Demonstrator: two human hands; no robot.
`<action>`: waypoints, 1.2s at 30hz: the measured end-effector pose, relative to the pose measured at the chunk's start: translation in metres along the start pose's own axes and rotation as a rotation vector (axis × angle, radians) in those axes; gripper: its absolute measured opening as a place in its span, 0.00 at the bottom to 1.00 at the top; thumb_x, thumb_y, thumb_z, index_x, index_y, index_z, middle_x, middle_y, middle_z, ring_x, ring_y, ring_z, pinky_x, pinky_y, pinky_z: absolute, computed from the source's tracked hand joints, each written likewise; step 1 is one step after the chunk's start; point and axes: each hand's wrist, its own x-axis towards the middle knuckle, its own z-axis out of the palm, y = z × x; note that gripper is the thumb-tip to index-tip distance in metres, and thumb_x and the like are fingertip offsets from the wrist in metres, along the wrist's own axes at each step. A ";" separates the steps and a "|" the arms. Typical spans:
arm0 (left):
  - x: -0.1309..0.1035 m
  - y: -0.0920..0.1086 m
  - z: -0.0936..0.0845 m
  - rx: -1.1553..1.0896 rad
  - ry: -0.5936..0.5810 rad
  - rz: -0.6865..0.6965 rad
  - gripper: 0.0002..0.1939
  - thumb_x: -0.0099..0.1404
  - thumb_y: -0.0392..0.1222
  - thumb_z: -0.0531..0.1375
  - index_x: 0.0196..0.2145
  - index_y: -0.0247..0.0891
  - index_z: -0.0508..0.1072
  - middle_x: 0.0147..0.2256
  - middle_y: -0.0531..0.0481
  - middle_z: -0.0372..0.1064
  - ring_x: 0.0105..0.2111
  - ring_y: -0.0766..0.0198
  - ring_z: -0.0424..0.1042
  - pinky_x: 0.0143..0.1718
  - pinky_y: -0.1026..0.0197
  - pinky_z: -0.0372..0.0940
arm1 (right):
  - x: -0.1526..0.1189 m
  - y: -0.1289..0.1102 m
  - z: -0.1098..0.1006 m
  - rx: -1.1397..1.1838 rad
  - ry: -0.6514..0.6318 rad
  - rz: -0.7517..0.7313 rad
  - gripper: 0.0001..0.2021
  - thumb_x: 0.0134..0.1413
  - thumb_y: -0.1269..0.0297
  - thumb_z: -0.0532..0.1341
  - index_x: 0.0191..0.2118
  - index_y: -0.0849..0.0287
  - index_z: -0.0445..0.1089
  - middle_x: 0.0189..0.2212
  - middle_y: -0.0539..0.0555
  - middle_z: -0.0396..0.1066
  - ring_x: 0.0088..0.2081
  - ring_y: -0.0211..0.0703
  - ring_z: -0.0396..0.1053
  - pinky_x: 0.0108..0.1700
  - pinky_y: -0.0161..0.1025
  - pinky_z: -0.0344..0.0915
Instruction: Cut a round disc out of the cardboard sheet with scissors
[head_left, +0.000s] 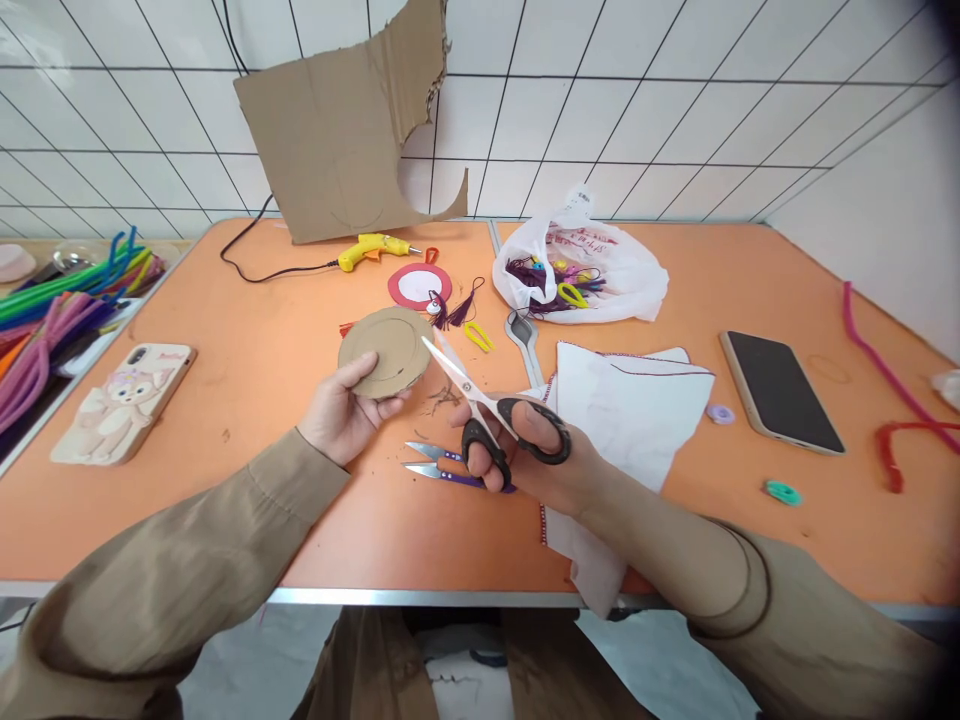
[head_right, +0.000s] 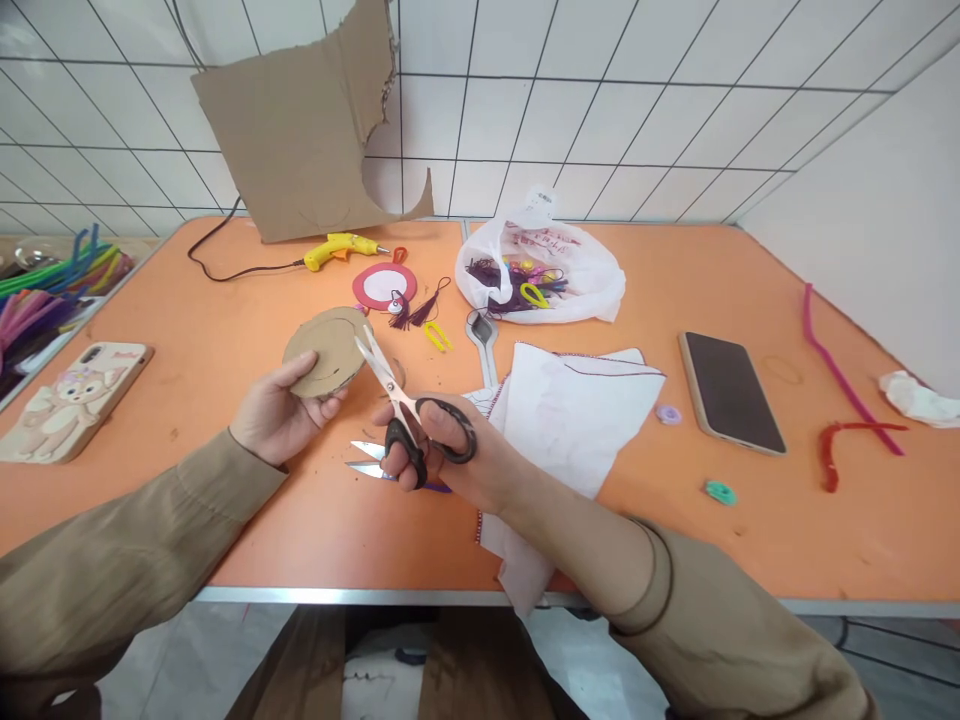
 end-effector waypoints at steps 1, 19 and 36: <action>0.000 0.000 -0.001 -0.001 -0.019 -0.016 0.12 0.64 0.36 0.59 0.45 0.33 0.75 0.30 0.45 0.79 0.20 0.64 0.74 0.18 0.67 0.70 | 0.000 -0.001 -0.001 -0.012 0.014 -0.028 0.25 0.44 0.42 0.69 0.38 0.61 0.74 0.23 0.52 0.72 0.21 0.35 0.68 0.25 0.33 0.65; -0.004 -0.001 0.003 0.004 -0.164 -0.019 0.17 0.65 0.33 0.58 0.52 0.30 0.70 0.31 0.46 0.79 0.23 0.63 0.76 0.19 0.66 0.72 | 0.004 0.001 -0.006 -0.034 0.035 -0.086 0.25 0.44 0.43 0.68 0.39 0.61 0.74 0.24 0.52 0.73 0.22 0.37 0.68 0.25 0.35 0.65; -0.002 -0.007 -0.005 0.190 -0.217 0.104 0.18 0.49 0.39 0.73 0.38 0.31 0.78 0.25 0.49 0.75 0.19 0.68 0.70 0.15 0.70 0.66 | 0.005 0.000 -0.004 -0.071 0.057 -0.097 0.26 0.41 0.42 0.69 0.38 0.61 0.74 0.21 0.52 0.72 0.21 0.38 0.68 0.25 0.36 0.66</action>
